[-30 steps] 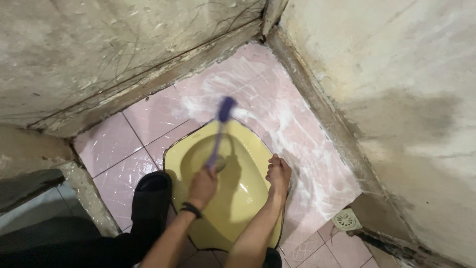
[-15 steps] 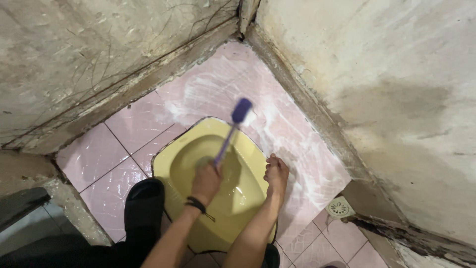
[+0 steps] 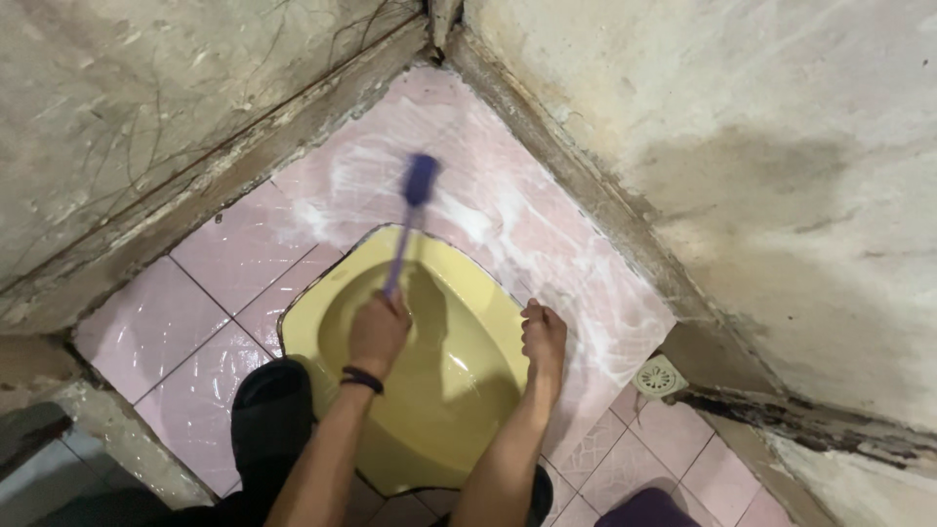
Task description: The person cleans the floor and a squat toilet using a brush and cleaning solution.
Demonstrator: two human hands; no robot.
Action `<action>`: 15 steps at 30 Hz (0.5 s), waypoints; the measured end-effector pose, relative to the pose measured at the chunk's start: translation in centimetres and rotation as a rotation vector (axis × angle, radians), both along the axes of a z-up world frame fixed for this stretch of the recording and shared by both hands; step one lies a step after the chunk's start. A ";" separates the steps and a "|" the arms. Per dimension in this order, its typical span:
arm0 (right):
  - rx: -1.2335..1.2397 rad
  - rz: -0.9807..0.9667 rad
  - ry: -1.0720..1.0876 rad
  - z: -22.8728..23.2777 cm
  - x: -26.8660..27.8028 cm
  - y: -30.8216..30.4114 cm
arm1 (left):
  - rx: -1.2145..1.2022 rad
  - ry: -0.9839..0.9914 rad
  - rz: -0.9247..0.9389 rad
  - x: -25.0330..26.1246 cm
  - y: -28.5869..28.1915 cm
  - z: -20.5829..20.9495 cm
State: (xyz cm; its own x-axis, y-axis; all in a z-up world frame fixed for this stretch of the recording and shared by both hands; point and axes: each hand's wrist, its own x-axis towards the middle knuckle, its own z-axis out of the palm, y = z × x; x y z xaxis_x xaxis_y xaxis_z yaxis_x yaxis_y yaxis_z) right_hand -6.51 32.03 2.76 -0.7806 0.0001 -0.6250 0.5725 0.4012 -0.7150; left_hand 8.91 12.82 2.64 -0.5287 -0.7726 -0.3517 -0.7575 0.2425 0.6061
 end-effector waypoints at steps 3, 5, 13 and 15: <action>-0.007 0.056 0.091 0.5 -0.7 -0.3 | 0.016 0.060 0.012 -0.3 -0.2 -1.1; -0.017 0.085 0.146 1.4 -1.2 -0.2 | -0.007 0.184 -0.145 -1.0 3.4 -1.8; 0.027 -0.107 0.142 3.3 -1.3 3.9 | -0.046 -0.030 -0.081 -0.9 0.5 -1.2; 0.048 -0.120 0.107 3.1 -0.8 4.1 | 0.046 0.020 -0.061 -0.9 1.2 -2.1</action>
